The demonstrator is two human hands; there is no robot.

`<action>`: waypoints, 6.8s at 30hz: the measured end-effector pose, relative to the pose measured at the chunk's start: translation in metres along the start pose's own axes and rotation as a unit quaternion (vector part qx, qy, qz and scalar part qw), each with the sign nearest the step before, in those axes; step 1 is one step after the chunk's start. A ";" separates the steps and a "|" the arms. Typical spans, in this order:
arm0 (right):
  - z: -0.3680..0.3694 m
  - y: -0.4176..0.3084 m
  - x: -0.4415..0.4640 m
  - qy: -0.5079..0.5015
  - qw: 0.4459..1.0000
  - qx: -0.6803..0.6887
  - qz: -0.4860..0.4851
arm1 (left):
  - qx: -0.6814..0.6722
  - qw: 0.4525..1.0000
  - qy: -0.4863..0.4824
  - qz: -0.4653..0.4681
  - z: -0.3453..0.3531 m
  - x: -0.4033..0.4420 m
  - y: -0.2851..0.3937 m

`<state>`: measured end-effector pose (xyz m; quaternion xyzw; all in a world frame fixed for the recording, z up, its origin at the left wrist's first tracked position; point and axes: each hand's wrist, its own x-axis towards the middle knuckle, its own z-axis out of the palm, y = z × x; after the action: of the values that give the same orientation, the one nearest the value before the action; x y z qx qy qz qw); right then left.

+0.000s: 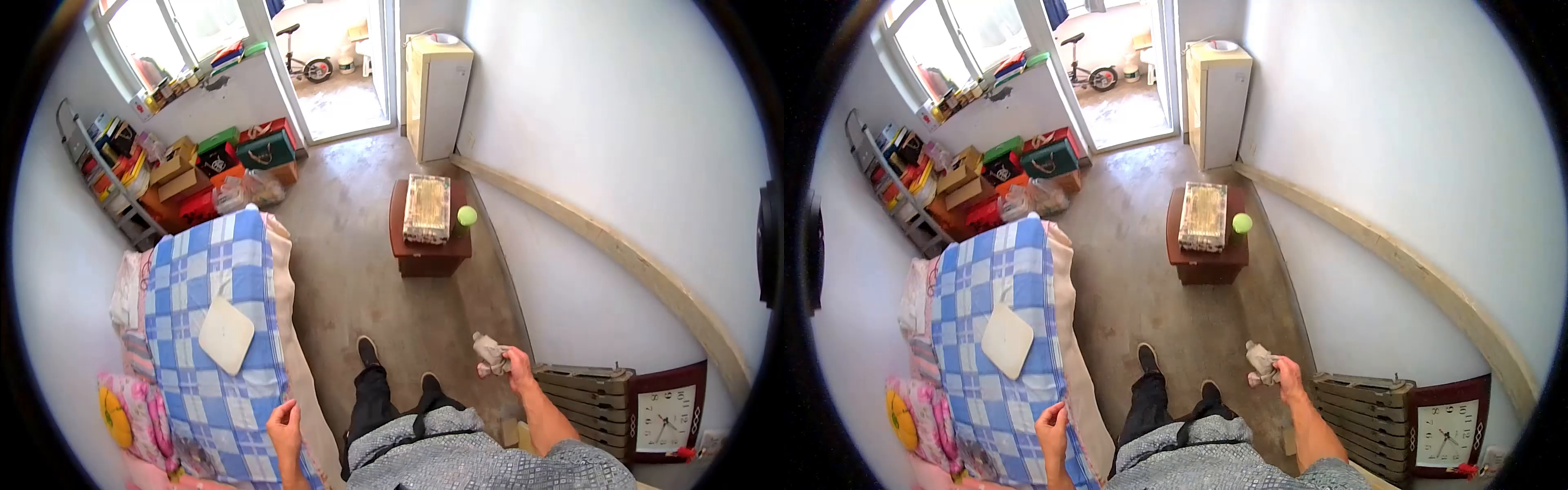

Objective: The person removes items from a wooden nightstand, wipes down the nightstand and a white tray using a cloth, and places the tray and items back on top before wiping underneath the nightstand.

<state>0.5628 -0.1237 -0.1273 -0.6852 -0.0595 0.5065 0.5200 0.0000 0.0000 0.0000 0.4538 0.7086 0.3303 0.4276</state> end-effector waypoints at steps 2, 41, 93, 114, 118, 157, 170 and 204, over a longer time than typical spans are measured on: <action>0.007 0.015 -0.002 0.030 0.996 0.080 0.005 | -0.009 1.000 0.006 0.028 0.005 0.029 -0.002; 0.142 -0.127 0.430 0.018 0.969 -0.244 0.033 | 0.115 0.885 -0.426 -0.149 0.567 0.448 0.117; 0.219 -0.240 0.392 0.040 0.943 -0.296 -0.147 | -0.105 0.889 -0.342 -0.287 0.511 0.462 0.110; 0.225 -0.387 0.276 0.086 0.967 -0.148 -0.191 | -0.231 0.864 -0.437 -0.095 0.653 0.669 0.512; 0.264 -0.422 0.253 0.103 0.994 0.031 0.021 | -0.222 0.845 -0.475 -0.105 0.736 0.730 0.638; 0.448 -0.560 0.451 0.149 0.983 0.051 -0.095 | 0.025 0.699 -0.565 0.437 0.732 0.790 0.686; 0.429 -0.419 0.422 0.259 0.947 0.184 0.042 | -0.019 0.800 -0.395 0.451 0.906 0.957 0.731; 0.279 -0.148 0.557 0.438 0.784 -0.424 -0.117 | 0.348 0.650 -0.635 0.232 0.783 0.700 0.174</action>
<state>0.6851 0.4640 -0.3503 -0.9726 -0.1138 0.0110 0.2026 0.6167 0.7752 -0.3912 0.8176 0.1985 -0.2209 0.4933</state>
